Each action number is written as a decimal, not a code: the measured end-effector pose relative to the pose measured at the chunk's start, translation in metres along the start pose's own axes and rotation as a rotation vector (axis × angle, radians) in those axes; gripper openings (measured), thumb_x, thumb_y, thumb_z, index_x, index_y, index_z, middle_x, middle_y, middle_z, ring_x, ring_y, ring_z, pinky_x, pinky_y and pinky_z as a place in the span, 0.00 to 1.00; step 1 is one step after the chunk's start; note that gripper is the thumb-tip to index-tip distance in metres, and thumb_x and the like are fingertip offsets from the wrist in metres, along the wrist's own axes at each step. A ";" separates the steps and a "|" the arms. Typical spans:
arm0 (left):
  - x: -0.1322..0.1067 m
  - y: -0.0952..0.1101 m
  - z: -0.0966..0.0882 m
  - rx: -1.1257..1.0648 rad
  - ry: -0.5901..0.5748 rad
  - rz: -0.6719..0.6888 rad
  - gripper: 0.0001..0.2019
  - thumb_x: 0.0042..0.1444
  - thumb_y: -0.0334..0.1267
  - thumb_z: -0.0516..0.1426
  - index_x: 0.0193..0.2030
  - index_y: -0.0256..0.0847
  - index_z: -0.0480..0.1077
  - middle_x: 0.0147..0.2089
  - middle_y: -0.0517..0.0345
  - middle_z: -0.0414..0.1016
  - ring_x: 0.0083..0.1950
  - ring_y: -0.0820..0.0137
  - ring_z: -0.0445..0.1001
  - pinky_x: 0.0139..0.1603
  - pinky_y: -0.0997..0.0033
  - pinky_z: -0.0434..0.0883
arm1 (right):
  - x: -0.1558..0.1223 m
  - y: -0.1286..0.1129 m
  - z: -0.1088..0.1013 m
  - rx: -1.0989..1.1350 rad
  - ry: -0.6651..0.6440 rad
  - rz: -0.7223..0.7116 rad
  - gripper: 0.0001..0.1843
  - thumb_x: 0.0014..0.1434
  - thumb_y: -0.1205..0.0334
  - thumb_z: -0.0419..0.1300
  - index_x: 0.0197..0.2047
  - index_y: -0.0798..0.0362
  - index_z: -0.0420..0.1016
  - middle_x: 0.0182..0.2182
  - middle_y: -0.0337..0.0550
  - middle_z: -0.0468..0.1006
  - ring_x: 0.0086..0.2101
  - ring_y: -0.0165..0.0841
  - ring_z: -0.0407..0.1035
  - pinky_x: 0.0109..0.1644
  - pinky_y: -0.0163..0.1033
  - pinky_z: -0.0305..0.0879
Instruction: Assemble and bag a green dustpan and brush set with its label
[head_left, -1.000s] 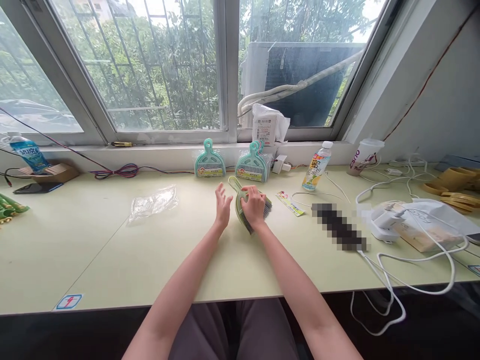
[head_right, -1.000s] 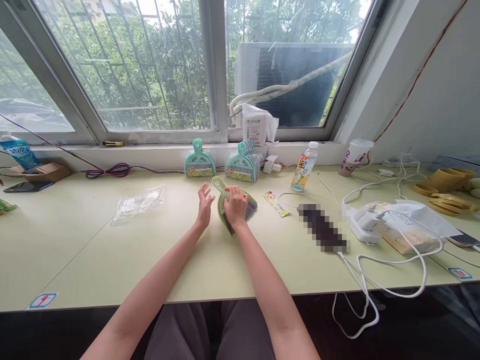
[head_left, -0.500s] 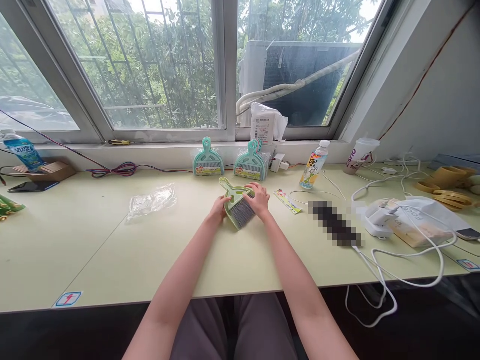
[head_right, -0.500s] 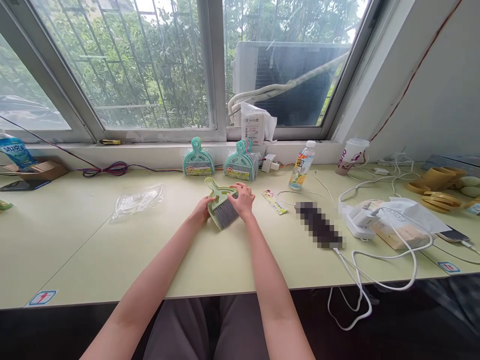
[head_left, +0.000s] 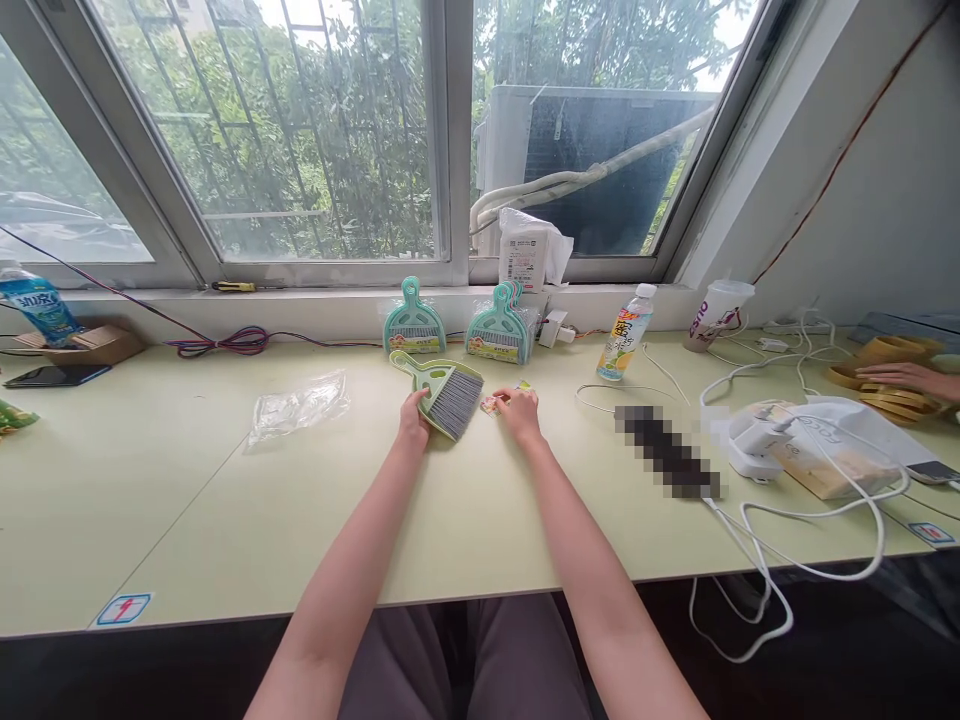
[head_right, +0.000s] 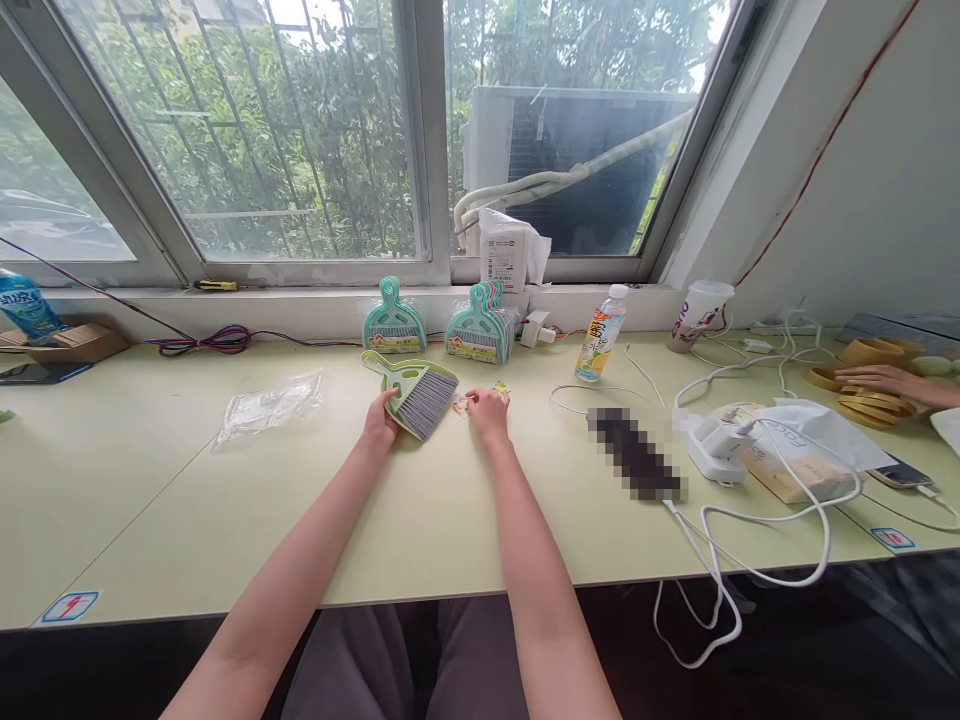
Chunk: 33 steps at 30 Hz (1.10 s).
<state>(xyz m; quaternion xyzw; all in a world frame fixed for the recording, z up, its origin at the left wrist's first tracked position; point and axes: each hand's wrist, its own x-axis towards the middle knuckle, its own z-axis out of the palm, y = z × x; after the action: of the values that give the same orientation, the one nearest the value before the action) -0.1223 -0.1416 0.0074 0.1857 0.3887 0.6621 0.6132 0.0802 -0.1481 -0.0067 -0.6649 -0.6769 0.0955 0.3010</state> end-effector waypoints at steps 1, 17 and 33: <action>0.001 0.002 0.000 -0.041 0.019 0.006 0.05 0.50 0.30 0.58 0.36 0.38 0.71 0.30 0.57 0.76 0.31 0.71 0.75 0.34 0.72 0.74 | -0.001 -0.002 0.001 -0.046 0.034 0.043 0.16 0.63 0.60 0.50 0.50 0.49 0.74 0.50 0.46 0.75 0.54 0.38 0.63 0.66 0.53 0.35; 0.009 -0.004 -0.004 -0.049 0.001 0.029 0.07 0.53 0.27 0.56 0.38 0.40 0.66 0.36 0.57 0.75 0.37 0.72 0.76 0.41 0.72 0.74 | 0.009 -0.005 0.001 0.546 0.317 0.239 0.29 0.65 0.48 0.43 0.60 0.55 0.66 0.49 0.51 0.75 0.48 0.40 0.70 0.51 0.42 0.64; -0.016 -0.011 0.010 0.094 -0.253 0.112 0.31 0.39 0.28 0.67 0.51 0.46 0.62 0.43 0.59 0.74 0.41 0.70 0.76 0.40 0.72 0.72 | -0.023 -0.047 0.020 -0.001 -0.256 -0.262 0.37 0.66 0.38 0.31 0.71 0.50 0.39 0.69 0.44 0.36 0.67 0.36 0.22 0.64 0.63 0.14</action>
<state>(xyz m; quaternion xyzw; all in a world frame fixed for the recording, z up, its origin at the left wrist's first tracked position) -0.1052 -0.1545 0.0091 0.3176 0.3278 0.6477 0.6100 0.0280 -0.1689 -0.0044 -0.5536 -0.7905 0.1390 0.2220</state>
